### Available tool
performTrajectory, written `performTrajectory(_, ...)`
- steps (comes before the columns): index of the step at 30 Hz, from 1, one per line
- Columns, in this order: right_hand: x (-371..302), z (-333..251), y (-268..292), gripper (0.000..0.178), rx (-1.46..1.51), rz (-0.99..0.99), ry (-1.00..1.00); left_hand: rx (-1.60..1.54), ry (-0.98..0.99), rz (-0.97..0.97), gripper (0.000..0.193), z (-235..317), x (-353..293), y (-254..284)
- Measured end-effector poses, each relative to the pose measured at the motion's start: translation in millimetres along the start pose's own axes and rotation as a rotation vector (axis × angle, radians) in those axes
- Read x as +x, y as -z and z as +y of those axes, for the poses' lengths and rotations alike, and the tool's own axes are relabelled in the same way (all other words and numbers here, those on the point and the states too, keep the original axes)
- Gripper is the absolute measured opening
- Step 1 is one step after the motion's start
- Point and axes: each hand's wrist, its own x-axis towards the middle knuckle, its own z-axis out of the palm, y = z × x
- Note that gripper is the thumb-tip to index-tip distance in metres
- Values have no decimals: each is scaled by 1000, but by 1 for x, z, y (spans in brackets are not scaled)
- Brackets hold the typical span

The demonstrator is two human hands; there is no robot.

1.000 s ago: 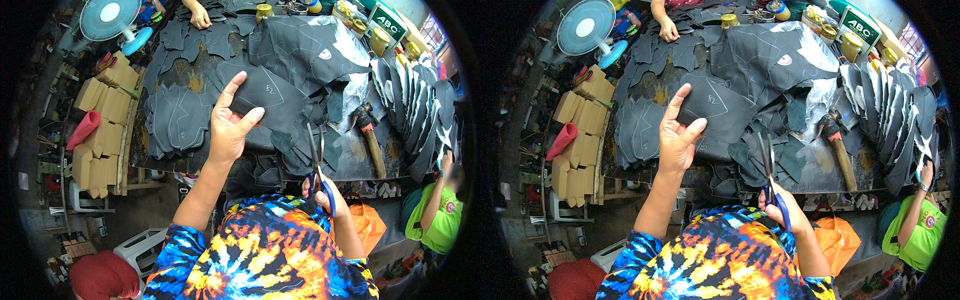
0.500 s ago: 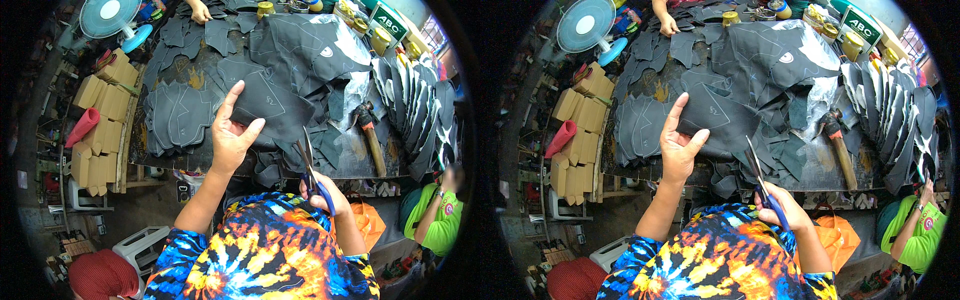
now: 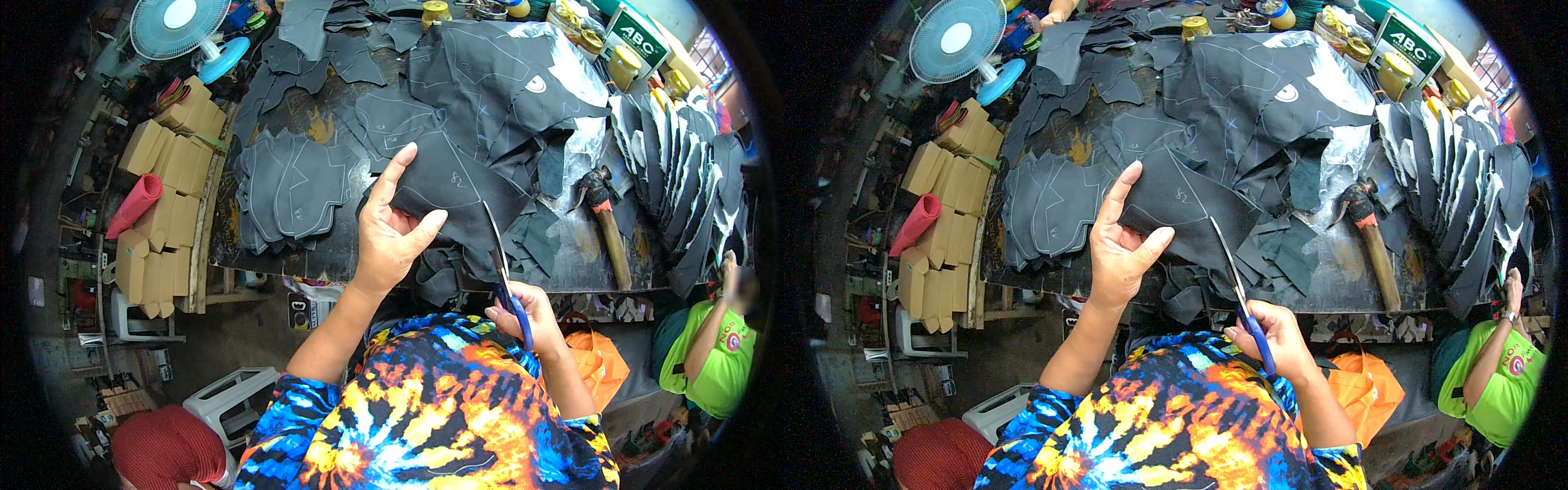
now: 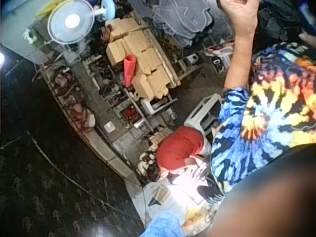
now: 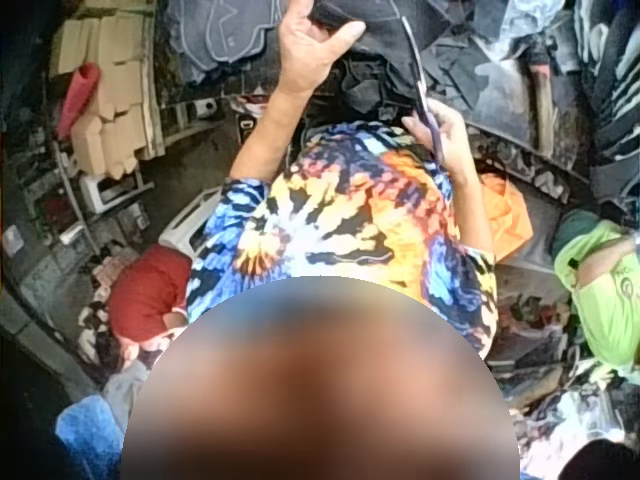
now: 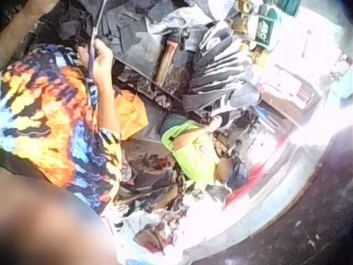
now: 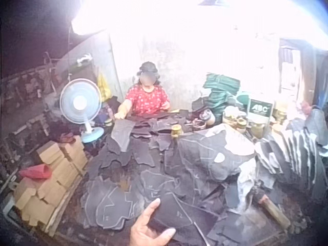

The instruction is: The person uses shears to cut dark gray fabric pieces along white chalk outlines on a worktable. They repeatedly reposition the fabric and trim along the marked lines, producing multiple cut pieces that accumulate on the table.

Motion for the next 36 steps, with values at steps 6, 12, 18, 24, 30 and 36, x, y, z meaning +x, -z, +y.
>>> performTrajectory(6, 3, -5, 2, 23, 80, -58, 30, 13, 71, -43, 83, -3, -6, -5)
performTrajectory(12, 11, -5, 3, 23, -68, 6, 98, 46, 123, -66, 84, -1, -13, -11)
performTrajectory(18, 5, 3, 2, 25, -56, 26, 14, 10, 155, -72, 84, 0, -17, -10)
performTrajectory(24, 16, -7, -7, 20, 106, 32, 144, 39, 264, -124, 84, -4, -30, -15)
performTrajectory(30, 19, -11, -7, 27, 40, 47, 107, 67, 191, -112, 82, -9, -36, -18)
performTrajectory(36, 10, -4, -3, 19, 75, 99, -13, 56, 257, -121, 84, -7, -41, -17)
